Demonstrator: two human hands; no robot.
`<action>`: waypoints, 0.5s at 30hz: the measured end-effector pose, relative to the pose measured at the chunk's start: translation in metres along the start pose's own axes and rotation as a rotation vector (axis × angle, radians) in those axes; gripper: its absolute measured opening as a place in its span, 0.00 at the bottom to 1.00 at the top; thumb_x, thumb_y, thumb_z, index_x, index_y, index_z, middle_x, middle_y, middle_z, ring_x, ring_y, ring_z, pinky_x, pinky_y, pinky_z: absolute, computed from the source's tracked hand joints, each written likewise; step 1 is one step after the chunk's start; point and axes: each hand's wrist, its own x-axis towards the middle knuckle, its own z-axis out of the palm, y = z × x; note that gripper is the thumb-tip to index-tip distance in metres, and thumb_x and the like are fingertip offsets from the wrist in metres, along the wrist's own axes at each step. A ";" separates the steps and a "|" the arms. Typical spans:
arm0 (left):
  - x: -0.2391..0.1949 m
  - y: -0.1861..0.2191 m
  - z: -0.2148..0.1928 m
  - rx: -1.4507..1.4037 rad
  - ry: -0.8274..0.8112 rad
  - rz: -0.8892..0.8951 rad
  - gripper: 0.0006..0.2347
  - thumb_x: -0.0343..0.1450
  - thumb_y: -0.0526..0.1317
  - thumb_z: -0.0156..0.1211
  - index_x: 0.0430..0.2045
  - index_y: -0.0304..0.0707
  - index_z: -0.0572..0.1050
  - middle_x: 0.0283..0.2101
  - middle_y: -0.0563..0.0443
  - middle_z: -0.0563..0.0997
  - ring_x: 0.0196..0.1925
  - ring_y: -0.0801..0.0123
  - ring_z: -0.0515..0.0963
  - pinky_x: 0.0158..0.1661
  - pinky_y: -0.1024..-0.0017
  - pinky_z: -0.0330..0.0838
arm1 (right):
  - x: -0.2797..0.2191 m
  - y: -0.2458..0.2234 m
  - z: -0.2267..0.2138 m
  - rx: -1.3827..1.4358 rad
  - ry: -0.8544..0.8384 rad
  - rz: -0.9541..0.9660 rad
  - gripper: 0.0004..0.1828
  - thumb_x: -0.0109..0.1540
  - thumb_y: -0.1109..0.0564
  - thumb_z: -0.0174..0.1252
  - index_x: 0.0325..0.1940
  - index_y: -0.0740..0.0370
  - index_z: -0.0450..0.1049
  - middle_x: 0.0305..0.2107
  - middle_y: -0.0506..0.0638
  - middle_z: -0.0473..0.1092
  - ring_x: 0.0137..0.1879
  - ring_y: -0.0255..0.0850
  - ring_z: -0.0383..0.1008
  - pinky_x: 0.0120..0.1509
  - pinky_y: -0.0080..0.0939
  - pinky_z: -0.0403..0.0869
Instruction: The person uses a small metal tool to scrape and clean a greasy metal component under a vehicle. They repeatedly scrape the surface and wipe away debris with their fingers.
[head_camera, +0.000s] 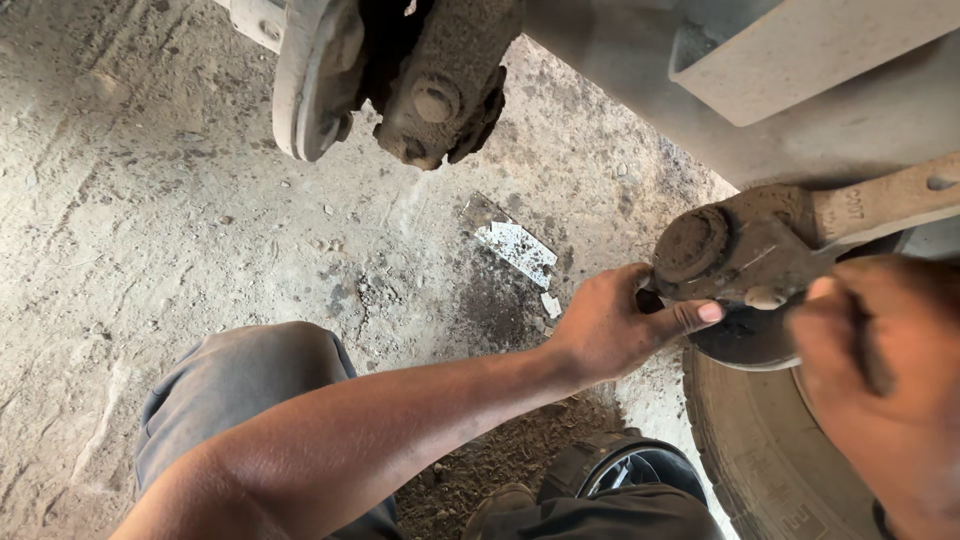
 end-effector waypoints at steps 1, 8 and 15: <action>0.000 0.000 -0.001 0.001 0.004 -0.006 0.30 0.64 0.61 0.58 0.46 0.30 0.77 0.33 0.42 0.86 0.30 0.63 0.87 0.35 0.61 0.84 | 0.000 0.003 0.001 -0.027 0.010 -0.112 0.07 0.71 0.60 0.59 0.44 0.69 0.76 0.26 0.55 0.72 0.30 0.40 0.71 0.35 0.38 0.70; 0.001 -0.001 -0.001 0.027 -0.002 -0.016 0.30 0.65 0.61 0.59 0.45 0.28 0.77 0.33 0.40 0.86 0.31 0.64 0.87 0.35 0.61 0.85 | 0.018 0.006 0.001 0.176 -0.174 0.115 0.07 0.67 0.62 0.56 0.39 0.70 0.75 0.19 0.55 0.66 0.19 0.42 0.66 0.25 0.41 0.64; 0.000 0.000 -0.002 0.030 -0.008 0.002 0.30 0.65 0.61 0.57 0.47 0.29 0.76 0.33 0.41 0.86 0.29 0.65 0.87 0.35 0.62 0.85 | 0.027 0.013 -0.005 0.087 -0.118 -0.122 0.06 0.67 0.64 0.57 0.37 0.69 0.75 0.21 0.54 0.70 0.26 0.40 0.68 0.32 0.39 0.68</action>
